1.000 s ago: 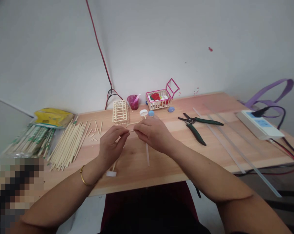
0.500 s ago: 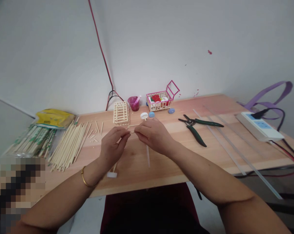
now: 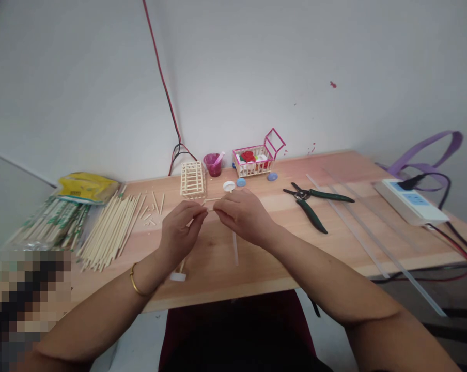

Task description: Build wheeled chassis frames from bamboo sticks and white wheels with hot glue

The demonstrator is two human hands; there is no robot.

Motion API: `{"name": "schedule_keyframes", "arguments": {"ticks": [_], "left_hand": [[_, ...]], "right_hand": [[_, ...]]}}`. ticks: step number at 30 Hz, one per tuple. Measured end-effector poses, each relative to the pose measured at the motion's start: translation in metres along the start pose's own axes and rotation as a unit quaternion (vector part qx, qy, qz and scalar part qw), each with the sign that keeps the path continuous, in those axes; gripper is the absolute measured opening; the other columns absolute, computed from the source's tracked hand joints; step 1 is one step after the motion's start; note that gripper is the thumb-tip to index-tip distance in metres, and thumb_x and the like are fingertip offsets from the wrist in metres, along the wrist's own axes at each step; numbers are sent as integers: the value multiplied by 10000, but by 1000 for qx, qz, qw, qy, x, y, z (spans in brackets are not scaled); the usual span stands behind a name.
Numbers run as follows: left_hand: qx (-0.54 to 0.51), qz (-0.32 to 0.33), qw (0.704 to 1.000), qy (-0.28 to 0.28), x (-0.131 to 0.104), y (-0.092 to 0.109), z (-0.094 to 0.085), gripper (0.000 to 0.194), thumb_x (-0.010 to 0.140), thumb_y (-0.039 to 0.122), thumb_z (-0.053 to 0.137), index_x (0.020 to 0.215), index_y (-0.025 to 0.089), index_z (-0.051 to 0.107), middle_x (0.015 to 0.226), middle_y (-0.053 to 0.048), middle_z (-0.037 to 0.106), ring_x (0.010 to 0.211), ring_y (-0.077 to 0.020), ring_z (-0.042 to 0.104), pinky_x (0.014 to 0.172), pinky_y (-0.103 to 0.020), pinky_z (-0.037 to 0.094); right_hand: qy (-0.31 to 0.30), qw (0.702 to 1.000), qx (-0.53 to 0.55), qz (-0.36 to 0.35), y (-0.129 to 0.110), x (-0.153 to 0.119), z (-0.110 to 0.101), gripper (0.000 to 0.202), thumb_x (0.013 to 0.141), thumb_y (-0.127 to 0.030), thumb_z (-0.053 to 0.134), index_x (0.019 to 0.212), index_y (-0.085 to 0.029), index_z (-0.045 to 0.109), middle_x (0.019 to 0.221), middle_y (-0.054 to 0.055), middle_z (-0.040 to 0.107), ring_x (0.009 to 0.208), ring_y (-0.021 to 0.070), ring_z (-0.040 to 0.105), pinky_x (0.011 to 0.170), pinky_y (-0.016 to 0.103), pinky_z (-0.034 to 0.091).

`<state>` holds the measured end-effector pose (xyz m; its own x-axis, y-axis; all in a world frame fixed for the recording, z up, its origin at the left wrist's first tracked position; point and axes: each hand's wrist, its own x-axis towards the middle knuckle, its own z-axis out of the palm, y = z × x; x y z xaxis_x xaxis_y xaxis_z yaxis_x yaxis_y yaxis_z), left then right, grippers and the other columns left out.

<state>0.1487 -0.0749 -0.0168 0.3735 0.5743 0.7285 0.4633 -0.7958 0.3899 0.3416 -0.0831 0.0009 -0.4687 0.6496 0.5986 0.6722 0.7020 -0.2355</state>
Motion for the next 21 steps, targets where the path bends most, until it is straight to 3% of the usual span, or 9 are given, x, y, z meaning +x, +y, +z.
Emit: {"name": "schedule_keyframes", "arguments": {"ticks": [7,10,17,19,21], "left_hand": [[36,-15,999,6,0,-2,-4,279,849,272,628,1094,160,555,847,-53,653,738,-144,608,731,-298,515],[46,-9,999,14,1,-5,-6,257,857,264,618,1082,156,560,816,-46,647,759,-150,610,728,-295,512],[27,-1,1000,13,2,-2,-9,158,878,249,579,1009,163,587,864,-52,649,748,-137,596,703,-272,485],[4,-17,999,30,3,0,-12,75,890,235,551,896,169,586,827,-44,630,759,-140,576,699,-273,467],[-17,-57,997,49,4,1,-15,170,905,226,516,748,171,547,748,-27,591,724,-133,546,673,-268,439]], "right_hand": [[26,996,67,60,2,1,-4,92,848,-166,549,842,-187,639,740,24,656,689,149,554,686,288,381],[23,990,113,81,4,-1,-5,97,851,-172,551,853,-186,647,745,22,653,655,131,533,654,269,391],[22,983,154,96,5,-2,-3,100,853,-191,553,859,-189,653,745,14,648,638,119,528,639,262,407],[23,980,167,107,5,-2,-3,96,848,-188,560,862,-188,655,756,16,654,632,117,534,634,260,414],[23,977,178,115,5,-2,-4,93,843,-184,566,865,-184,656,774,21,662,643,120,547,634,260,423]]}}
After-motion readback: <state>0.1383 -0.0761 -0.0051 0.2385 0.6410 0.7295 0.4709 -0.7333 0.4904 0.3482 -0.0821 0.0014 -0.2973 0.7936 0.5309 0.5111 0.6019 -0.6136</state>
